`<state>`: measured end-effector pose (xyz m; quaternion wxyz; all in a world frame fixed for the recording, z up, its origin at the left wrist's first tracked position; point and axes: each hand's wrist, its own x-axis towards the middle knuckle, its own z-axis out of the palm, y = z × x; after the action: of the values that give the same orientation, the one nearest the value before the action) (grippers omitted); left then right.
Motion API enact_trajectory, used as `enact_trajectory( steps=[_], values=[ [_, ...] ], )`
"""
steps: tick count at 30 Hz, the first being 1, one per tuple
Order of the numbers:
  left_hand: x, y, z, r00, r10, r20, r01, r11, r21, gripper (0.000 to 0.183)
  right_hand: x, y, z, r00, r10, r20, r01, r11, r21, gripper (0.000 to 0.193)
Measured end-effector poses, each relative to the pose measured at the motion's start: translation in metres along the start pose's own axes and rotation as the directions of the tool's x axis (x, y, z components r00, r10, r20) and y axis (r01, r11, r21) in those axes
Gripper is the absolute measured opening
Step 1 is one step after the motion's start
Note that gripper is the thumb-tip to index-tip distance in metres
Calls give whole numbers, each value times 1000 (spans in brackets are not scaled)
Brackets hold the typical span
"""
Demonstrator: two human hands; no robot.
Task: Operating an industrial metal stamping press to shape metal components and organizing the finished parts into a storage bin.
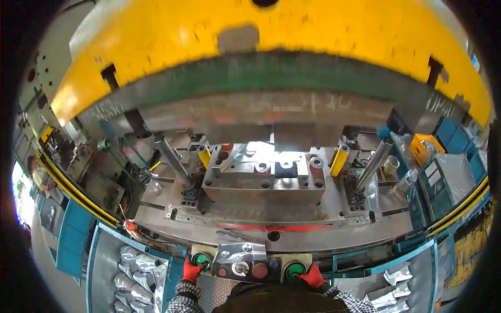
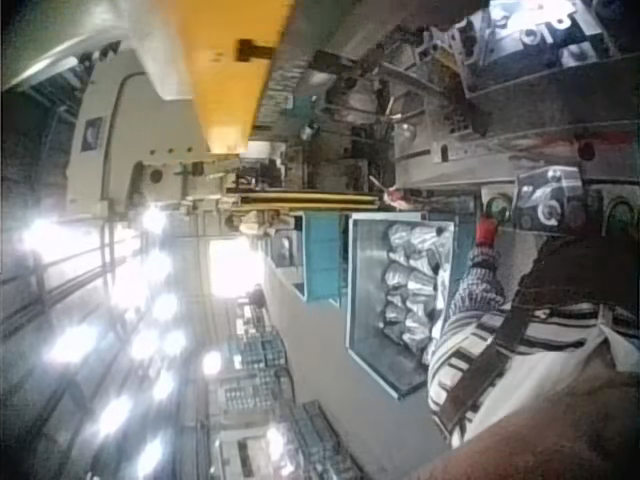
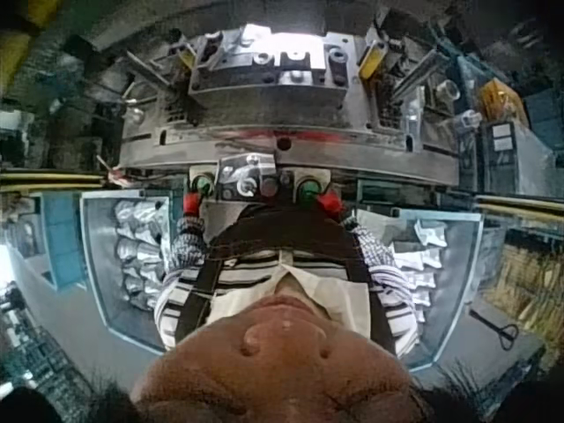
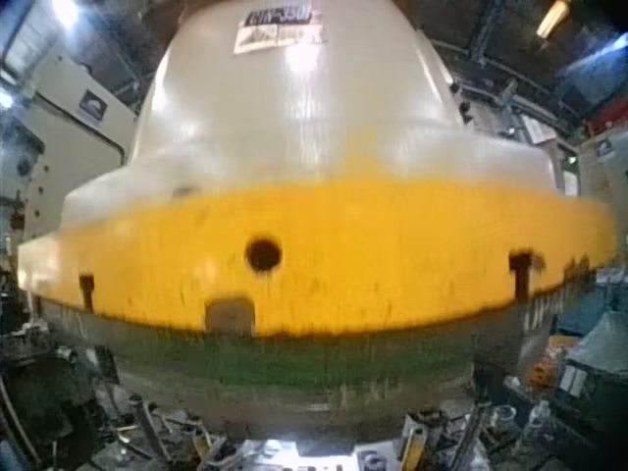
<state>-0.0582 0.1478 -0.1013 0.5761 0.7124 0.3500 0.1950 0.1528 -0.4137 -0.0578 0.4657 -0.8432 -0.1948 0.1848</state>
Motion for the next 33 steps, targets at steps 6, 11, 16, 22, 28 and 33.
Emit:
enact_trajectory(
  steps=[6,11,16,22,28,33],
  values=[
    [2,-1,3,999,-38,36,38,999,-3,105,-8,0,4,989,119,-89,-120,993,4,83],
    [2,-6,12,1000,-15,-4,15,1000,-3,94,-9,15,6,990,112,-88,-107,992,69,81],
    [11,-4,6,987,-158,34,152,978,140,88,-3,22,4,996,72,-60,-68,995,70,81],
    [57,106,-18,829,-222,513,-146,800,582,63,11,12,-2,989,-81,125,30,930,365,75],
    [74,422,135,607,707,363,-774,630,68,38,-3,28,-12,987,130,98,-160,890,427,72],
    [144,528,225,377,878,293,-803,152,576,41,-13,44,-9,990,144,-9,-121,867,483,59]
  ],
)
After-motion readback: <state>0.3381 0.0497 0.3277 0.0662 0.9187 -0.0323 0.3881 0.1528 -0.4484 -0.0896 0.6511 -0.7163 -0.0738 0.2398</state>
